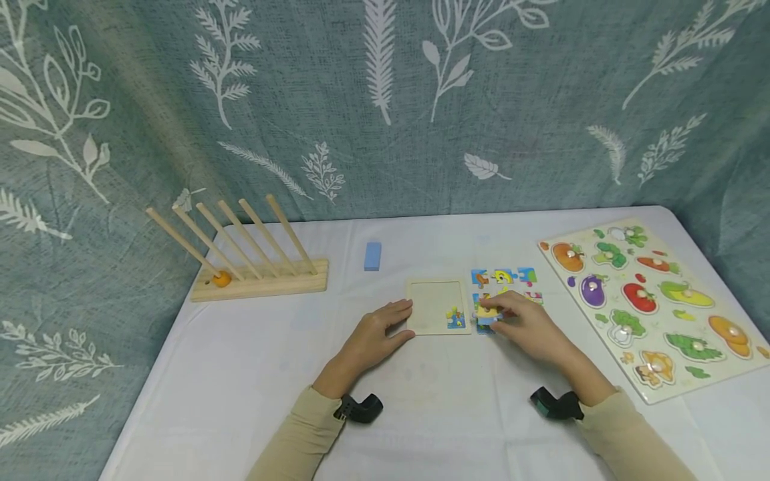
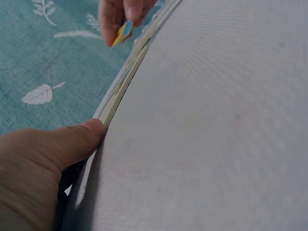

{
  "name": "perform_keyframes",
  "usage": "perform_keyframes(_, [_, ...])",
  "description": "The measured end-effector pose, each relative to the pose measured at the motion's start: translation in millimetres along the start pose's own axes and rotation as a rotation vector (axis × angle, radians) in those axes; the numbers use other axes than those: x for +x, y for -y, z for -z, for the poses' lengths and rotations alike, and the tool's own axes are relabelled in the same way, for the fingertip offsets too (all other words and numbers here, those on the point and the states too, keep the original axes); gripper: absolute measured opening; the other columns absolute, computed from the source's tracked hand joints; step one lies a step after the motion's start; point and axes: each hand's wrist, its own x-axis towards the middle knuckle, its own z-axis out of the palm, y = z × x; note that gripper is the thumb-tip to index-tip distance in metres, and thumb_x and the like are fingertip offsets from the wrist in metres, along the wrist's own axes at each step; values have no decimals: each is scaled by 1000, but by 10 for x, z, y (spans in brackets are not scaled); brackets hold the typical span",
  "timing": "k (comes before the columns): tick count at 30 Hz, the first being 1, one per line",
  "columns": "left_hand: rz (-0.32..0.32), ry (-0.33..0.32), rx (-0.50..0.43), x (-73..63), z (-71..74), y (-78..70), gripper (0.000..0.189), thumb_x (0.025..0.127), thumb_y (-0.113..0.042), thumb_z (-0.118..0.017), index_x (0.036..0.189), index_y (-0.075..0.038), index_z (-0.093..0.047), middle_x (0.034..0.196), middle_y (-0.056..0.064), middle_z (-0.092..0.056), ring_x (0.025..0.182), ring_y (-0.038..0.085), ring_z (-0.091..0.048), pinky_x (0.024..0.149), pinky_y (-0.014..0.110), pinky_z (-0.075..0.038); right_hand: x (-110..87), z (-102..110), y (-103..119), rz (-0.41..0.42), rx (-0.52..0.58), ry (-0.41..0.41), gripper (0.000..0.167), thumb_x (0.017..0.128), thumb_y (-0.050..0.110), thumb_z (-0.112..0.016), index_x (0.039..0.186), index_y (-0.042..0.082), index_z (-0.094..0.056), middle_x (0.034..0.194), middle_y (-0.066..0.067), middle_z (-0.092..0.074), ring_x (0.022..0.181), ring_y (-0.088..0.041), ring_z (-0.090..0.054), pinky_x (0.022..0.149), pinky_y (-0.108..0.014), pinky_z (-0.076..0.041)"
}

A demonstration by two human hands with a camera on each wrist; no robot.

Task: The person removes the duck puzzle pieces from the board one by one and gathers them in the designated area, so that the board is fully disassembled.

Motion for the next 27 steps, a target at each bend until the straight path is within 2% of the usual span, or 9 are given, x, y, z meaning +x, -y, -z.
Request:
perform_keyframes(9, [4,10,5,5,4,-12,48,83,-18,-73,123,5,-60,131,15,-58,124,30,-53,107,40,-42,-253,144,-185,-96,-54,-35,33,87,6,-66,120,7,-64,121,-12,-60,97,-20,-57,82,-28,-52])
perform_keyframes(15, [5,16,9,2,-3,-12,48,84,-19,-72,124,5,-60,132,14,-58,125,29,-53,107,39,-42,-314,141,-254,-77,-53,-43,32,87,6,-66,119,7,-64,119,-10,-61,96,-17,-58,81,-25,-52])
perform_keyframes(23, [-1,11,4,-1,-9,0,48,84,-19,-72,124,5,-60,132,14,-58,125,28,-53,108,38,-41,-308,81,-291,-45,-100,-58,32,85,1,-65,117,6,-65,115,-10,-61,103,-23,-57,83,-28,-51])
perform_keyframes(27, [-1,6,4,-2,-2,-1,48,83,-19,-72,124,4,-60,132,14,-58,125,29,-53,108,39,-41,-293,60,-300,-25,-111,-72,32,84,-1,-65,115,4,-66,112,-10,-60,106,-26,-53,86,-35,-48])
